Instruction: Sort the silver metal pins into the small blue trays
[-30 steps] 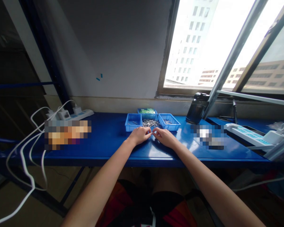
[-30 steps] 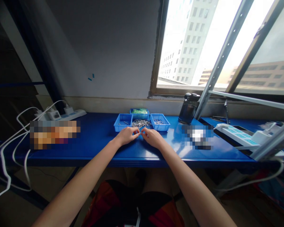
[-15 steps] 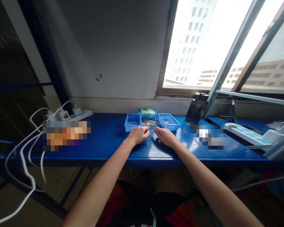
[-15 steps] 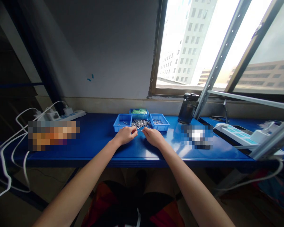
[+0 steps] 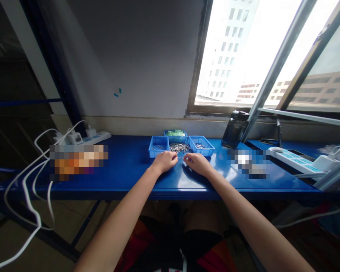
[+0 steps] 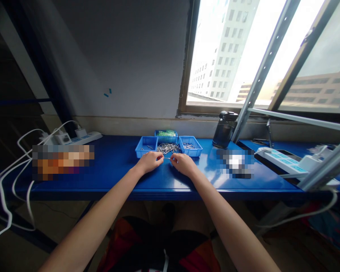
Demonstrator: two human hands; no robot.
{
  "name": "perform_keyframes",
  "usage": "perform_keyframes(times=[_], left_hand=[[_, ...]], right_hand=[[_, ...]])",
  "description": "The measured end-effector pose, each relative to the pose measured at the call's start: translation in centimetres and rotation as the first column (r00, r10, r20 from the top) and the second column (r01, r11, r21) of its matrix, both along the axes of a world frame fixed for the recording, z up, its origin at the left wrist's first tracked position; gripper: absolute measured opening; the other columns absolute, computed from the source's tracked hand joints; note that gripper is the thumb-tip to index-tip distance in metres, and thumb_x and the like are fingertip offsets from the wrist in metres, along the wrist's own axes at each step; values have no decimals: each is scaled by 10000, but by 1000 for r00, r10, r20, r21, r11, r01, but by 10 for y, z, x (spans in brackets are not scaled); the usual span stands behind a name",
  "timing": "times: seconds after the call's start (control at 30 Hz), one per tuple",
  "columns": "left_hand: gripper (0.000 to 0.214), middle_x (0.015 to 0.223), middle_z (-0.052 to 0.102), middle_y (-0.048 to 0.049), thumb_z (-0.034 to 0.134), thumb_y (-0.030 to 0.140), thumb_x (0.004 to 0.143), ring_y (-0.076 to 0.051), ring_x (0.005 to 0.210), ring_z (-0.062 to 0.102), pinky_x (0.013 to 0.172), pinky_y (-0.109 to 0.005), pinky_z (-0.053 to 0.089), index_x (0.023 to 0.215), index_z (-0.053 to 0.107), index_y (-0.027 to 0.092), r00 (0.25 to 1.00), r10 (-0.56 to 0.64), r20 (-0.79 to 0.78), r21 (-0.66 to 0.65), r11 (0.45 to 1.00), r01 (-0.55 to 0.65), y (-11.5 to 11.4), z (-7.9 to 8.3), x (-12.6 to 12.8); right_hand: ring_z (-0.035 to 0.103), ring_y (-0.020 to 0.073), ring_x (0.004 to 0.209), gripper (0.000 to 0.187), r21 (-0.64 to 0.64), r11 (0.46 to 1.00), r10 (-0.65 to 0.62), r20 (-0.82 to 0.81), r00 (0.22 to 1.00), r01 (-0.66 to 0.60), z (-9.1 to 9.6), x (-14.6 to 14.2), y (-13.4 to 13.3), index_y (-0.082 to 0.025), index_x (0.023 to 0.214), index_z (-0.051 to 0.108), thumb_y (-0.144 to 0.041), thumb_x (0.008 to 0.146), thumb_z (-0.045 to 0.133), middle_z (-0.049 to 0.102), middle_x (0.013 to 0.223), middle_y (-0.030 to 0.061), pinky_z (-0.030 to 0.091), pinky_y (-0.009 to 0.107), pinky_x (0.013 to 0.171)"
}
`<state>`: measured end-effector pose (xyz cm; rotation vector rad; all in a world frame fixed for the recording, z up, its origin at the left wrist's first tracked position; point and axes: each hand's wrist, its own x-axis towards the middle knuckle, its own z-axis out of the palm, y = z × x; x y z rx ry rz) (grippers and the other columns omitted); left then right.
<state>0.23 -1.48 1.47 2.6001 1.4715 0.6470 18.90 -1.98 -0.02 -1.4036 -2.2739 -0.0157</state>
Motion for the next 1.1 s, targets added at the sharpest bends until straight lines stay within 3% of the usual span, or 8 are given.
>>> perform_keyframes(times=[0.57, 1.1], left_hand=[[187, 818, 640, -25, 457, 292, 766, -164, 768, 578, 663, -228, 427, 840, 604, 202, 1000, -9, -3, -28, 1000, 9, 3, -1, 0], [368, 876, 636, -70, 293, 414, 865, -200, 823, 584, 678, -258, 426, 902, 584, 190, 998, 37, -55, -19, 999, -38, -1, 0, 1]], right_hand=[[518, 104, 595, 129, 19, 999, 26, -22, 999, -26, -3, 1, 3, -195, 831, 581, -257, 783, 477, 615, 687, 2, 321, 194, 552], [579, 148, 740, 254, -14, 999, -50, 40, 998, 50, -3, 0, 2, -194, 868, 563, -294, 883, 331, 643, 798, 50, 340, 203, 630]])
